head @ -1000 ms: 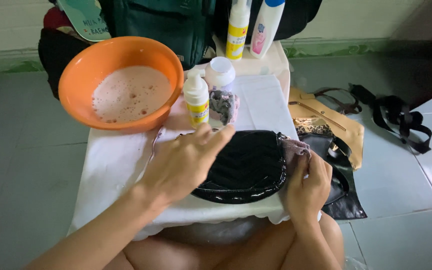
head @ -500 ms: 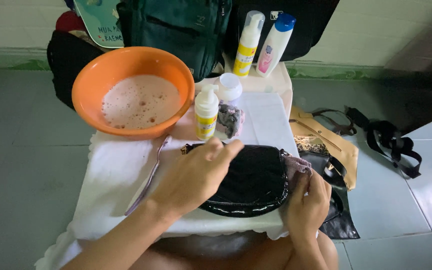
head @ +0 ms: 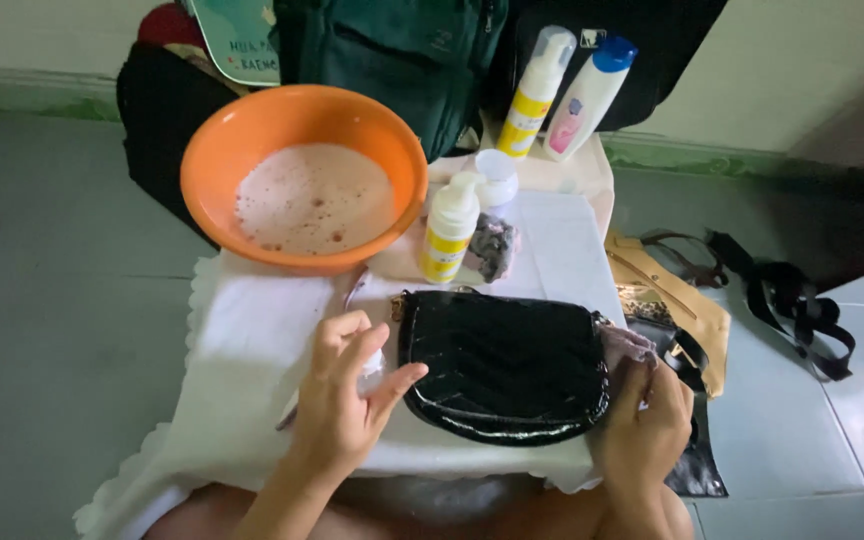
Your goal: Cleaning a black leather bag using a soapy solution, a cloth, and a spray bottle.
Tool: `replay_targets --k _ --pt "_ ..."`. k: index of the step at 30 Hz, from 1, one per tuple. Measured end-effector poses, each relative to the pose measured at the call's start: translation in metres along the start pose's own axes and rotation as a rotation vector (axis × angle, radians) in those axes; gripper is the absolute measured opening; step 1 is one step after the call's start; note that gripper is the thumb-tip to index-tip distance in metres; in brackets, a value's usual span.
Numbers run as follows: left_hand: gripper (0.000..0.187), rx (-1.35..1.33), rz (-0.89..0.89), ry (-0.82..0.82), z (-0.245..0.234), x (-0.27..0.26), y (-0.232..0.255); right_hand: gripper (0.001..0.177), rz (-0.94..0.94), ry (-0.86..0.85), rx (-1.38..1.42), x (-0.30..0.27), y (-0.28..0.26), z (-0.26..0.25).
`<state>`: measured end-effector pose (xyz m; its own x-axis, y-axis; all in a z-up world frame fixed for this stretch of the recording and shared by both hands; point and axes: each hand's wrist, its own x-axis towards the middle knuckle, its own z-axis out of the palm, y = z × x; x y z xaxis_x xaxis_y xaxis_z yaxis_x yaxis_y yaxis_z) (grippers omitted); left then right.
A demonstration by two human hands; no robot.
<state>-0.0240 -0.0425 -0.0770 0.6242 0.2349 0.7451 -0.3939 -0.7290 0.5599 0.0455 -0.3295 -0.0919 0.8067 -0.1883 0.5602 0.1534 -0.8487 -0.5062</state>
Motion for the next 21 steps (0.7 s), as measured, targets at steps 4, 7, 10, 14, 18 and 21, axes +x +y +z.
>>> replay_targets --k 4,7,10,14,18,21 --pt "0.062 -0.032 -0.006 -0.058 0.002 0.002 0.000 0.027 0.073 -0.030 -0.019 0.000 0.007 0.003" --pt "0.060 -0.020 -0.017 -0.071 0.004 0.005 -0.001 0.028 0.089 -0.027 -0.022 0.003 0.004 0.004" --pt "0.057 -0.051 -0.006 -0.074 0.002 0.002 -0.001 0.030 0.078 -0.028 -0.004 0.002 -0.002 0.000" --pt "0.060 -0.088 0.001 -0.070 0.002 -0.003 -0.003 0.025 0.026 -0.022 0.054 0.003 -0.010 -0.004" --pt "0.057 -0.063 -0.016 -0.089 0.001 -0.004 -0.003 0.028 0.075 -0.058 0.028 0.003 -0.014 -0.007" --pt "0.055 -0.071 -0.016 -0.079 0.000 -0.001 0.000 0.029 0.058 -0.031 0.022 0.003 -0.015 -0.006"
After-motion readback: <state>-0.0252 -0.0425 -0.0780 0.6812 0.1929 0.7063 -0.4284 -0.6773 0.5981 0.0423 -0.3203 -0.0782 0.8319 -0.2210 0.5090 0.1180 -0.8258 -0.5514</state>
